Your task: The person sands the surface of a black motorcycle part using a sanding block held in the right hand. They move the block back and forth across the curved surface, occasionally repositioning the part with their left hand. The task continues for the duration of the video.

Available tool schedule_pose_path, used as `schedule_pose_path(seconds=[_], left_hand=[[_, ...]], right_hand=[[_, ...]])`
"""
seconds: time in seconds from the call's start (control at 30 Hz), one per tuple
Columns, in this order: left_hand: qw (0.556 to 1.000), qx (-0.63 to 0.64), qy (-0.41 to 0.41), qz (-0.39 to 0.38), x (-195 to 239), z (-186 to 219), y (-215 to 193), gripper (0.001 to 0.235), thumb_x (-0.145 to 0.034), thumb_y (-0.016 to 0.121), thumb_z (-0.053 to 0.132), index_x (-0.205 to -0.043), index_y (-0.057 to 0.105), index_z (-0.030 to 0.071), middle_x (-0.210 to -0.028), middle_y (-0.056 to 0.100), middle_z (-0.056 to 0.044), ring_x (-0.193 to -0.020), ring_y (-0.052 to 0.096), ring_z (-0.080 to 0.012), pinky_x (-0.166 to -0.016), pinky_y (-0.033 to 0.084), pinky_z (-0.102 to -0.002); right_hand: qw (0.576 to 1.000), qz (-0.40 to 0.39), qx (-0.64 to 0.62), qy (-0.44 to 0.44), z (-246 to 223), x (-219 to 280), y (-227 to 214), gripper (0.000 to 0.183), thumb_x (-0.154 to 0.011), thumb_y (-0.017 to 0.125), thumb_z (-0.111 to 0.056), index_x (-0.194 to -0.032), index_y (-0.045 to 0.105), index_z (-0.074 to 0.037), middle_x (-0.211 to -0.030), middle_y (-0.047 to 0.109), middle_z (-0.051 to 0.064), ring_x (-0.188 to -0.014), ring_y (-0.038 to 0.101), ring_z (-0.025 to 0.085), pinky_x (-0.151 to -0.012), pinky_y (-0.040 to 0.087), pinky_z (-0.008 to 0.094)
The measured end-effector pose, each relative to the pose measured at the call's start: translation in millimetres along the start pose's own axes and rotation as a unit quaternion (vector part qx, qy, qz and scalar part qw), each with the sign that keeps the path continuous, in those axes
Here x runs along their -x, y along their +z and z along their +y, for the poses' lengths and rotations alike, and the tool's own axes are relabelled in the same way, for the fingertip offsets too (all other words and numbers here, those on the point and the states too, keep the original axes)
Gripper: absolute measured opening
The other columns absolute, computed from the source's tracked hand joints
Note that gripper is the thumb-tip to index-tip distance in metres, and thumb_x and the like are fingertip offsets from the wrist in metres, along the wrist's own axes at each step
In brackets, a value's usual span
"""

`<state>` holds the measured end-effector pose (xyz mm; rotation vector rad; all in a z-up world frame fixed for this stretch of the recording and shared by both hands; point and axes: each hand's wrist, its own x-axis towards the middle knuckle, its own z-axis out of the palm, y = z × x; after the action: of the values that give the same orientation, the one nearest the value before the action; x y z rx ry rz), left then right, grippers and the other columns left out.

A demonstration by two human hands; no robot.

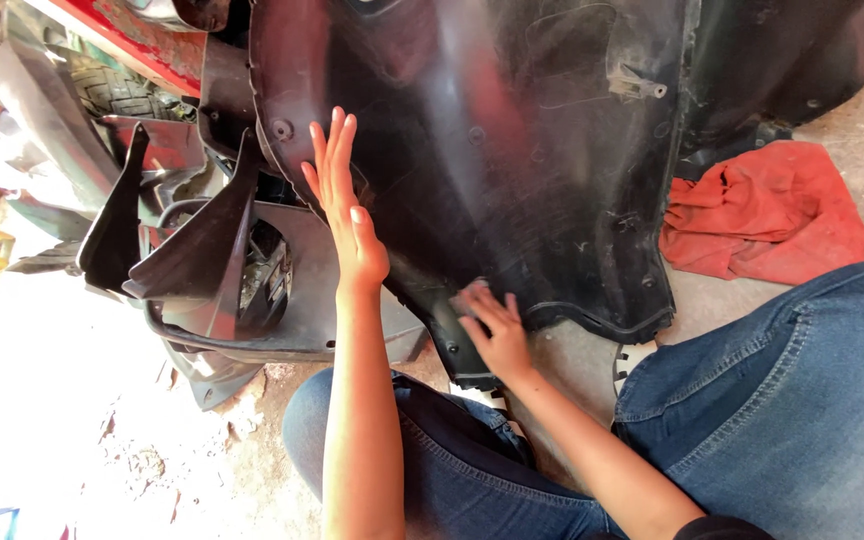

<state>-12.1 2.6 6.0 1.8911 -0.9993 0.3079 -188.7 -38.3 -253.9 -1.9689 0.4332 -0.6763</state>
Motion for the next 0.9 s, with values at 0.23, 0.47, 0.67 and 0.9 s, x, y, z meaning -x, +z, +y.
schedule_pose_path(seconds=[0.23,0.47,0.67,0.9], left_hand=[[1.0,-0.002,0.002,0.004,0,1,2,0.089,-0.105,0.009,0.073,-0.166,0.035,0.013,-0.176,0.033,-0.006,-0.166,0.011,-0.0288,-0.133,-0.007,-0.054],[1.0,0.002,0.001,0.005,0,0,4,0.091,-0.104,0.008,0.074,-0.166,0.035,0.013,-0.176,0.033,-0.007,-0.165,0.011,-0.0292,-0.132,-0.009,-0.055],[1.0,0.0,-0.001,0.003,0,-2,1,0.091,-0.104,0.008,0.075,-0.166,0.035,0.013,-0.176,0.033,-0.007,-0.166,0.012,-0.0293,-0.133,-0.008,-0.055],[1.0,-0.001,-0.003,0.011,-1,-1,4,0.091,-0.104,0.008,0.075,-0.165,0.037,0.014,-0.175,0.035,-0.006,-0.166,0.012,-0.0298,-0.132,-0.01,-0.055]], right_hand=[[0.996,0.014,0.021,0.082,10,5,-2,0.043,-0.098,0.068,-0.026,-0.139,0.068,-0.012,-0.152,0.056,0.015,-0.149,0.033,0.042,-0.119,0.021,0.061],[0.993,0.053,-0.069,0.084,-2,8,7,0.041,-0.094,0.073,-0.026,-0.134,0.07,-0.013,-0.144,0.063,0.015,-0.144,0.051,0.034,-0.118,0.041,0.043],[0.996,0.051,0.048,0.058,11,10,4,0.039,-0.09,0.077,-0.027,-0.126,0.075,-0.012,-0.136,0.069,0.014,-0.133,0.057,0.031,-0.113,0.04,0.046],[0.998,0.005,-0.053,0.02,-41,-1,-9,0.054,-0.094,0.069,-0.019,-0.143,0.056,0.0,-0.148,0.056,0.02,-0.143,0.047,0.036,-0.12,0.033,0.048]])
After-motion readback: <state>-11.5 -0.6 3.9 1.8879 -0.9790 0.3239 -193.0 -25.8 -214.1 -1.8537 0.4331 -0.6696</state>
